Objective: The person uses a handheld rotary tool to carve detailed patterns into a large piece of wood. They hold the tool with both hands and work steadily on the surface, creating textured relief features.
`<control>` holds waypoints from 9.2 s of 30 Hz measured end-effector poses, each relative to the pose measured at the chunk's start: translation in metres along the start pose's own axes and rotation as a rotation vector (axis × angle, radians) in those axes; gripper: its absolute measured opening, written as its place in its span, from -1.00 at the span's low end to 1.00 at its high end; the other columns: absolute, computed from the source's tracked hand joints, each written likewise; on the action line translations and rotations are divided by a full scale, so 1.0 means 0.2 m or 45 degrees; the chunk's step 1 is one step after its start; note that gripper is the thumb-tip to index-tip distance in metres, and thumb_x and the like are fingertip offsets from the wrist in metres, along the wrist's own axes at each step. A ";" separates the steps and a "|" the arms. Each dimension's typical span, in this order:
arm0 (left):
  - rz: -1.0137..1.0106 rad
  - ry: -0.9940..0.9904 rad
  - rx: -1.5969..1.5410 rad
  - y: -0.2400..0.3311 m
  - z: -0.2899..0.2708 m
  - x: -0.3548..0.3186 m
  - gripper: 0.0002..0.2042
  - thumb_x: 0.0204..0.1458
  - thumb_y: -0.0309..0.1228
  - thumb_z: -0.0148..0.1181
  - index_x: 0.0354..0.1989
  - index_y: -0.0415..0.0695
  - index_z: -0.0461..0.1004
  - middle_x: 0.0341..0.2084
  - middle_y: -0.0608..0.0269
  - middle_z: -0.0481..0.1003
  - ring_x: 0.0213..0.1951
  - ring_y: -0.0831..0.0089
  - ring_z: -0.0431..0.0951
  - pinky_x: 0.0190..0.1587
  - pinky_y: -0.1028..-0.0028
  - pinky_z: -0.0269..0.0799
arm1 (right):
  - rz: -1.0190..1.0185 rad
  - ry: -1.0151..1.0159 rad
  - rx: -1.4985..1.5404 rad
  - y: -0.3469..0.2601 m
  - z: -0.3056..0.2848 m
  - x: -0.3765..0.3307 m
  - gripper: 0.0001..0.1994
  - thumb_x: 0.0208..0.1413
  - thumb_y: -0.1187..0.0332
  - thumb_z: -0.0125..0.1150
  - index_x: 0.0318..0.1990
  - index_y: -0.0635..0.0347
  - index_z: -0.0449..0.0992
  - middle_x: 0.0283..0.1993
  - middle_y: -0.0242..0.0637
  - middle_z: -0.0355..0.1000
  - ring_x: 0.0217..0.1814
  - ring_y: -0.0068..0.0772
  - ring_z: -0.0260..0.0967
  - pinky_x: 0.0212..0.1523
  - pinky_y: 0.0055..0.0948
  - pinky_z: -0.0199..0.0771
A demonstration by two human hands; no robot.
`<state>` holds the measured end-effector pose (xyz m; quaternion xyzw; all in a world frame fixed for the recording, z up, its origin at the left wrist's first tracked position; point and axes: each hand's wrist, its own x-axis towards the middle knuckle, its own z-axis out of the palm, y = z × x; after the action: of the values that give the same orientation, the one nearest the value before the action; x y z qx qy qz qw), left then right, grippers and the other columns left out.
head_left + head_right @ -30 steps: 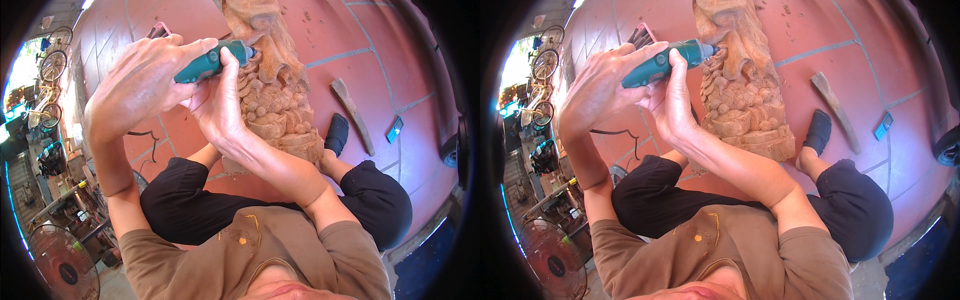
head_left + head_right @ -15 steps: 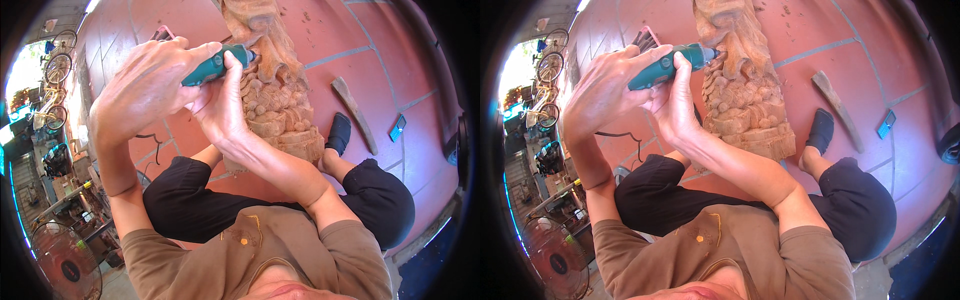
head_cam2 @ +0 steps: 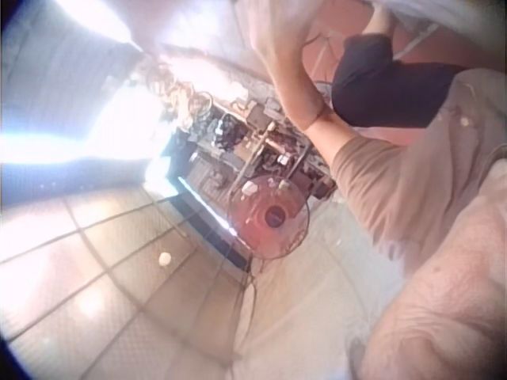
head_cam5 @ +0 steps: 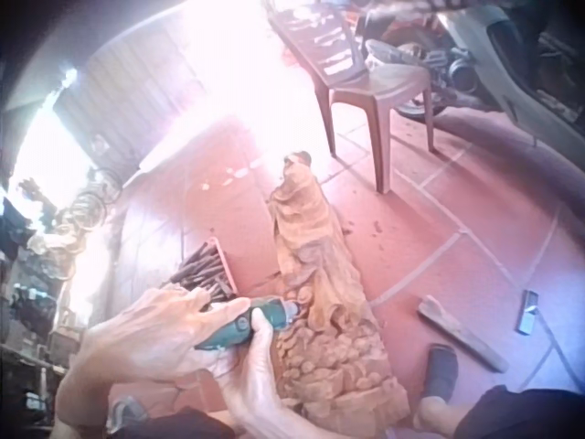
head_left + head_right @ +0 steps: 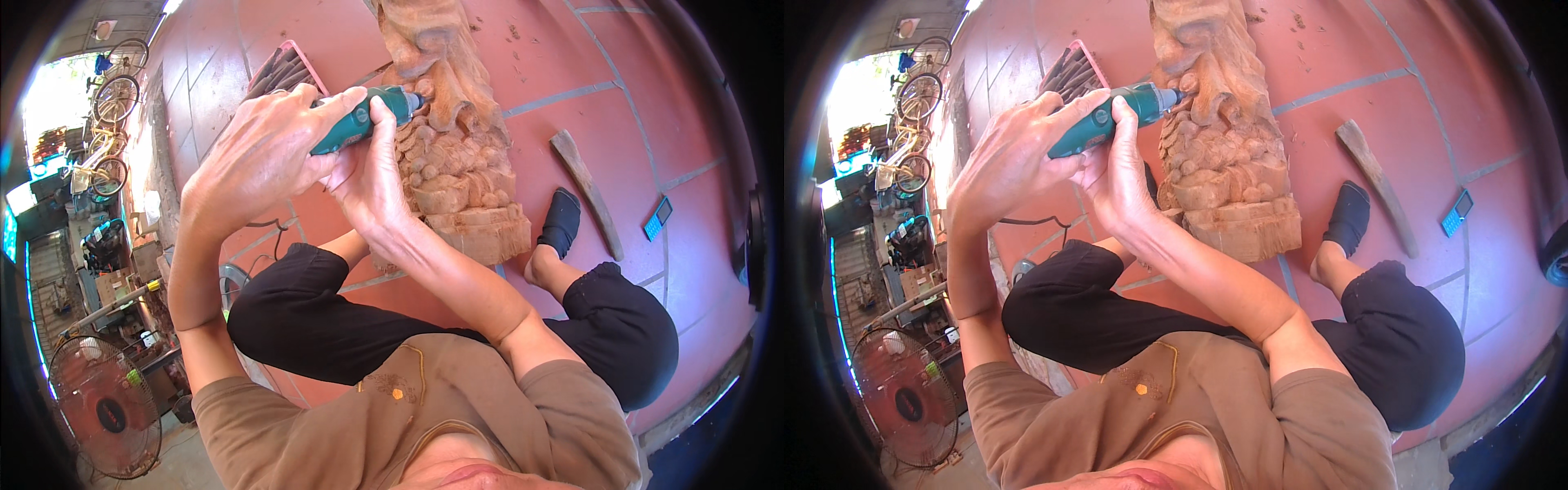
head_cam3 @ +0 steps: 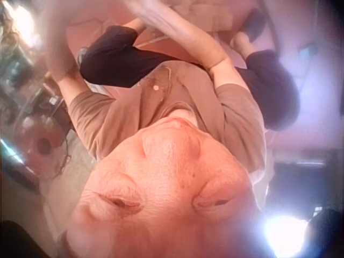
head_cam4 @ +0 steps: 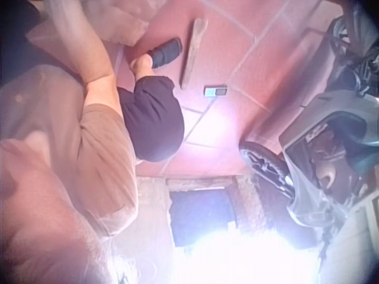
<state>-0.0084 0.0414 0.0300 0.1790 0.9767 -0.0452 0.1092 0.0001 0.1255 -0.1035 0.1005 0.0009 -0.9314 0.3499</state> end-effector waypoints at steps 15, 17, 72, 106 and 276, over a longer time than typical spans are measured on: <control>-0.169 -0.012 0.028 0.08 0.03 -0.01 -0.37 -0.08 -0.41 0.25 0.30 0.05 0.38 -0.42 0.03 0.43 -0.33 0.03 0.53 -0.23 0.14 0.42 | 0.009 0.096 0.045 -0.01 -0.03 0.00 -0.55 0.33 -0.15 0.00 0.09 -0.01 0.34 0.06 -0.42 0.44 0.11 -0.47 0.47 0.12 -0.24 0.56; -0.161 -0.021 0.018 0.08 0.03 -0.01 -0.37 -0.08 -0.40 0.25 0.30 0.04 0.38 -0.41 0.02 0.44 -0.33 0.02 0.53 -0.23 0.14 0.42 | 0.042 0.115 0.054 0.00 -0.04 -0.01 -0.57 0.34 -0.13 0.00 0.07 -0.01 0.35 0.05 -0.42 0.45 0.09 -0.48 0.47 0.12 -0.27 0.56; -0.269 -0.024 -0.100 -0.01 0.05 -0.14 -0.38 -0.13 -0.45 0.22 0.25 0.03 0.43 -0.34 0.00 0.50 -0.30 -0.03 0.56 -0.21 0.18 0.47 | 0.100 0.034 0.028 0.11 -0.02 0.00 -0.50 0.30 -0.18 0.05 0.08 0.04 0.37 -0.08 -0.46 0.44 -0.09 -0.61 0.47 -0.21 -0.47 0.55; -0.257 0.021 -0.112 -0.03 0.09 -0.22 -0.35 -0.18 -0.48 0.22 0.25 0.01 0.44 -0.41 0.03 0.45 -0.38 0.00 0.54 -0.27 0.18 0.46 | 0.176 0.040 0.025 0.17 -0.05 -0.04 -0.52 0.31 -0.18 0.03 0.10 0.00 0.34 -0.06 -0.46 0.42 0.02 -0.59 0.43 -0.07 -0.32 0.59; -0.341 0.516 -0.911 -0.29 0.87 -0.56 -0.26 -0.23 -0.51 0.38 0.29 0.04 0.40 -0.22 0.14 0.51 -0.25 0.12 0.58 -0.16 0.24 0.54 | 0.531 0.388 -0.445 0.26 -0.27 0.03 -0.60 0.33 0.01 0.14 0.14 0.05 0.39 0.05 -0.38 0.45 0.12 -0.41 0.43 0.12 -0.20 0.53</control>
<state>0.1065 -0.0727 -0.1103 0.0068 0.9472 0.3185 -0.0364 0.0399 0.0855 -0.1545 0.1752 0.1926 -0.7994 0.5414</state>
